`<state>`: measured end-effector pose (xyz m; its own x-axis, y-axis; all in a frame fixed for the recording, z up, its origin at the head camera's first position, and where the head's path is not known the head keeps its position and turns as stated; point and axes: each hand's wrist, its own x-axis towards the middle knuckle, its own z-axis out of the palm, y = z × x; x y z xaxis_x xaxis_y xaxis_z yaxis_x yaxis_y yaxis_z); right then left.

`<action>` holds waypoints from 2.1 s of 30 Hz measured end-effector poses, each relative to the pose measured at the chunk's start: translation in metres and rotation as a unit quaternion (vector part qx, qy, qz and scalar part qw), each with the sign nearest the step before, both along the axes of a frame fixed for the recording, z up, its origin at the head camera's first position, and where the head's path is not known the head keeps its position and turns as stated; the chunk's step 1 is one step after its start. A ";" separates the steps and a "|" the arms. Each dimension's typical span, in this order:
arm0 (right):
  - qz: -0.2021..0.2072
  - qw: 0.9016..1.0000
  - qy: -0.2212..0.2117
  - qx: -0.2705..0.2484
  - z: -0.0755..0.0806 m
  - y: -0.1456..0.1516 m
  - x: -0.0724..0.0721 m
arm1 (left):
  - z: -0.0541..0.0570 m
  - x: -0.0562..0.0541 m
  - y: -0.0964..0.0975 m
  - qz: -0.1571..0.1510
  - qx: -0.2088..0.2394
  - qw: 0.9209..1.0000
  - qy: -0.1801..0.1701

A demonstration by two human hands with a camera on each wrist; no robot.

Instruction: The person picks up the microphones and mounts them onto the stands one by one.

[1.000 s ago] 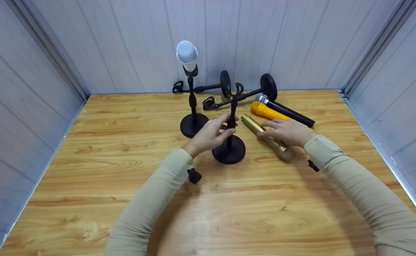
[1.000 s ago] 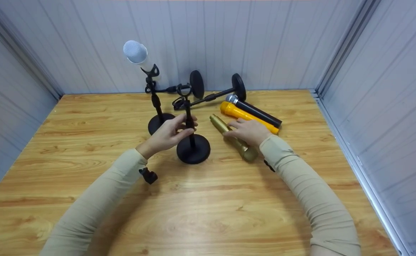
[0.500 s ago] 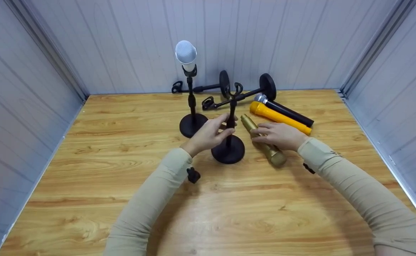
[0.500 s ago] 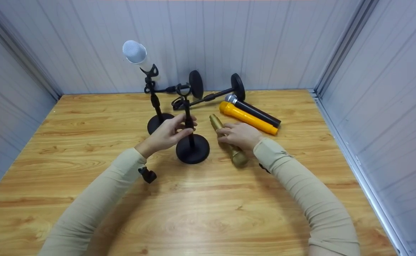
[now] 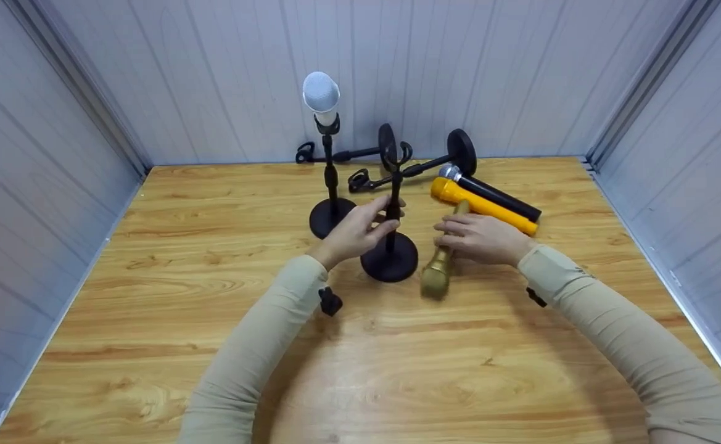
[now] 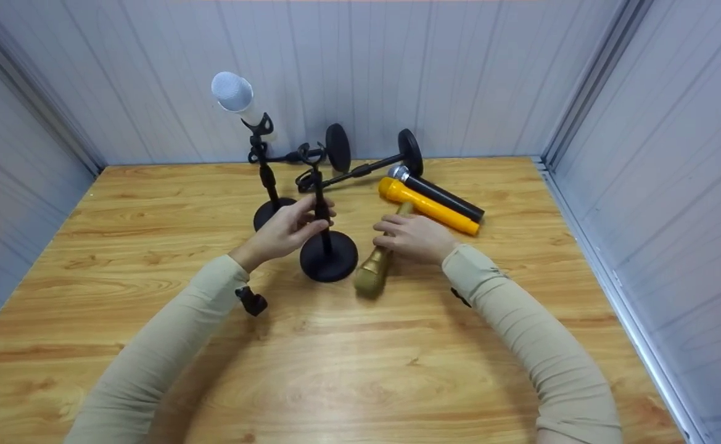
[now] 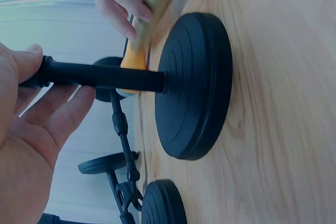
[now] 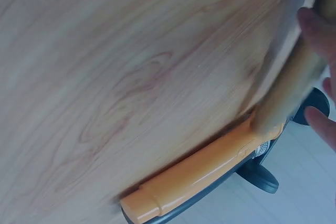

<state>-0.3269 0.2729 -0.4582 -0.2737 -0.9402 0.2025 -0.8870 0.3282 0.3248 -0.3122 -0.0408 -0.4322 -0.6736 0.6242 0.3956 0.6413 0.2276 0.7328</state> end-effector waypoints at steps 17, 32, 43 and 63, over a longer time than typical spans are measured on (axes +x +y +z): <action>-0.015 0.946 -0.067 -0.318 0.064 -0.013 -0.004 | -0.001 0.001 0.004 0.010 -0.001 1.000 -0.006; 0.002 0.858 -0.209 -0.470 0.140 -0.074 -0.010 | -0.004 0.001 0.003 0.018 0.006 1.000 0.003; 0.064 0.875 -0.201 -0.436 0.152 -0.103 -0.008 | -0.005 0.002 0.003 0.019 0.008 1.000 0.001; -0.028 0.901 -0.226 -0.368 0.142 -0.116 -0.012 | -0.007 0.002 0.001 0.013 0.012 1.000 -0.006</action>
<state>-0.3392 0.1572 -0.3159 -0.5278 -0.5789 0.6216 -0.8494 0.3553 -0.3903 -0.3100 -0.0393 -0.4388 -0.6942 0.5969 0.4022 0.6266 0.2263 0.7457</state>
